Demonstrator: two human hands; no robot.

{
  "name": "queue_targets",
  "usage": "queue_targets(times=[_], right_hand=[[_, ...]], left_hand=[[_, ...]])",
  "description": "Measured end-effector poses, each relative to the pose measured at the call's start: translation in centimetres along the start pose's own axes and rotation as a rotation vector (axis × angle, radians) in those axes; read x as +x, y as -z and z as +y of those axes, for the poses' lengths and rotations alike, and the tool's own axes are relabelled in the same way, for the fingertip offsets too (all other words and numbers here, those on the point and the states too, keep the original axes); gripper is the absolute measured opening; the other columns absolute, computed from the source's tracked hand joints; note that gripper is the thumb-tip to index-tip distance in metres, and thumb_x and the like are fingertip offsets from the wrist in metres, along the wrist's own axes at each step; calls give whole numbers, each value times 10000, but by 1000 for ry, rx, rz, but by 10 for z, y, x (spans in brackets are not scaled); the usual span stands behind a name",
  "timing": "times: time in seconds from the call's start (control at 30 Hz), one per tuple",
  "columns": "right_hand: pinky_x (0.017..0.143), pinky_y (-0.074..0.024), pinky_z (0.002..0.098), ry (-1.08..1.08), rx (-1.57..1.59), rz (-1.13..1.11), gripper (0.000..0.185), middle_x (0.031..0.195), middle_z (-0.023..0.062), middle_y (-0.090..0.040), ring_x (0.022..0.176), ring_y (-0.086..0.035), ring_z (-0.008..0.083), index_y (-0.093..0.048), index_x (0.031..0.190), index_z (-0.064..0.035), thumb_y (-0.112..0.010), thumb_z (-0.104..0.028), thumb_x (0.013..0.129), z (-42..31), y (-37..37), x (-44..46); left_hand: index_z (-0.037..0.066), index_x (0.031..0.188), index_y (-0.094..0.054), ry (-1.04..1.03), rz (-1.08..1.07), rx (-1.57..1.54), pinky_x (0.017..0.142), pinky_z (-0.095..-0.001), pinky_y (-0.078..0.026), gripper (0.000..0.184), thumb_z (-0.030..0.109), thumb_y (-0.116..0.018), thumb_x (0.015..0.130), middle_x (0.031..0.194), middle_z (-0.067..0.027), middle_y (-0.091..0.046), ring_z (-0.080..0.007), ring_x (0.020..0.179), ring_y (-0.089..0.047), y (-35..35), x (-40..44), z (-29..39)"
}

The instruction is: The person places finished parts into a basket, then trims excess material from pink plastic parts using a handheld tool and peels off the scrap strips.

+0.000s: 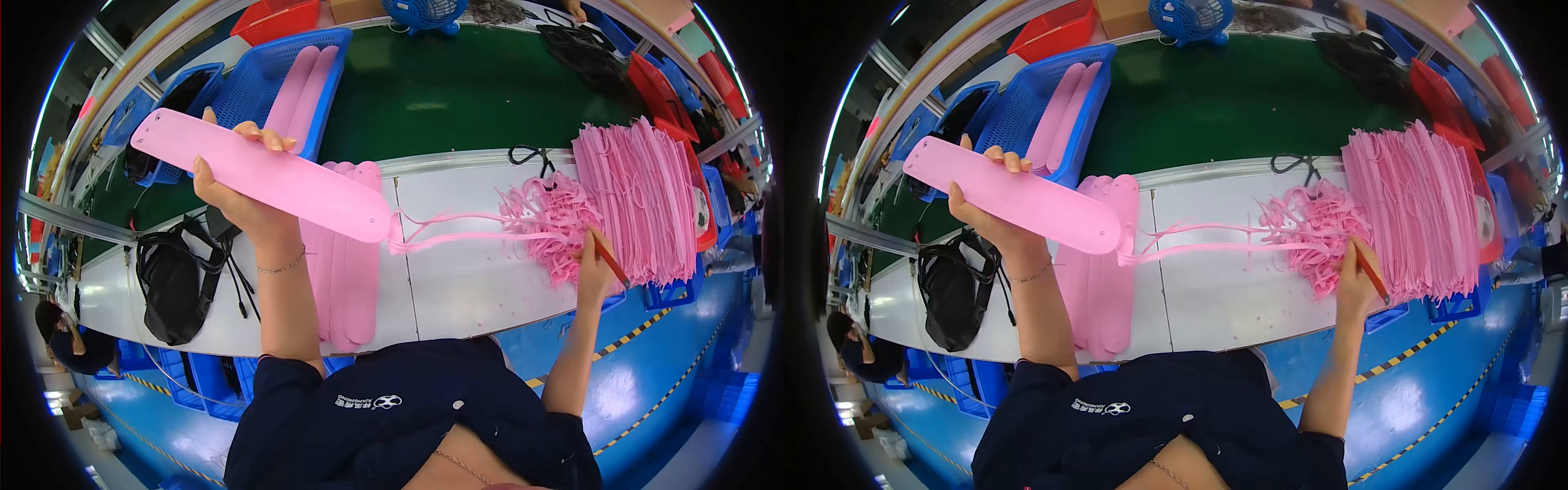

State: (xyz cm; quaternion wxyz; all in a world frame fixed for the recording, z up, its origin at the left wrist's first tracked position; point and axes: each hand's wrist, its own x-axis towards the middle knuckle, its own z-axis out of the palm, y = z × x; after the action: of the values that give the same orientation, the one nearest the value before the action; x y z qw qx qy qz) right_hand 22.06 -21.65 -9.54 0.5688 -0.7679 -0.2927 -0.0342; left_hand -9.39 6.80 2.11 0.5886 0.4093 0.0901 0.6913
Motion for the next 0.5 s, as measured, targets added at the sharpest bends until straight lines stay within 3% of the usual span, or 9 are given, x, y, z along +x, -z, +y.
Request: queue_targets(times=[0.1, 0.17, 0.23, 0.3, 0.33, 0.43, 0.5], right_hand=[[452, -384, 181, 160, -7, -168, 188, 879, 63, -622, 525, -497, 48, -625, 1046, 19, -546, -100, 922, -37, -33, -4], [500, -379, 197, -10, 188, -343, 187, 797, 41, -580, 564, -498, 57, -625, 1051, 10, -586, -81, 892, -89, -48, -18], [445, -334, 179, -152, 462, -631, 210, 787, 24, -583, 499, -439, 27, -614, 1077, -1, -595, -95, 891, -115, -65, -36], [448, -319, 188, -204, 376, -894, 263, 709, -7, -554, 503, -432, 30, -606, 1102, -4, -641, -104, 861, -132, -77, -46], [458, -332, 206, -49, 273, -894, 226, 642, -30, -524, 516, -446, 41, -621, 1026, 1, -673, -111, 837, -129, -84, -47], [464, -342, 223, 101, 234, -814, 142, 609, -17, -514, 517, -449, 52, -623, 910, -3, -677, -108, 831, -120, -81, -40], [489, -374, 271, 196, 110, -690, 172, 581, 56, -511, 515, -465, 127, -588, 793, -15, -679, -159, 822, -124, -70, -34]], left_hand=[[66, 1385, -273, 54, -41, 13, 697, -370, -512, 622, 446, -339, 897, 855, -106, -525, -198, 686, -547, -20, -13, -21], [67, 1387, -266, 67, -80, 16, 693, -379, -524, 622, 446, -344, 900, 852, -111, -531, -206, 688, -554, -29, -19, -30], [61, 1400, -234, 67, -142, -2, 677, -397, -549, 631, 434, -357, 905, 849, -127, -540, -220, 676, -564, -38, -25, -40], [59, 1404, -223, 78, -171, 12, 669, -395, -551, 630, 425, -354, 908, 851, -129, -543, -222, 673, -566, -50, -31, -45], [57, 1408, -212, 82, -196, 28, 661, -392, -553, 629, 416, -350, 911, 852, -131, -545, -223, 670, -567, -53, -32, -45], [44, 1406, -208, 96, -180, 55, 655, -395, -558, 624, 407, -352, 918, 847, -128, -543, -215, 662, -568, -52, -26, -37], [40, 1404, -208, 89, -152, 99, 649, -398, -561, 626, 409, -355, 920, 834, -124, -536, -210, 659, -569, -48, -25, -34]])
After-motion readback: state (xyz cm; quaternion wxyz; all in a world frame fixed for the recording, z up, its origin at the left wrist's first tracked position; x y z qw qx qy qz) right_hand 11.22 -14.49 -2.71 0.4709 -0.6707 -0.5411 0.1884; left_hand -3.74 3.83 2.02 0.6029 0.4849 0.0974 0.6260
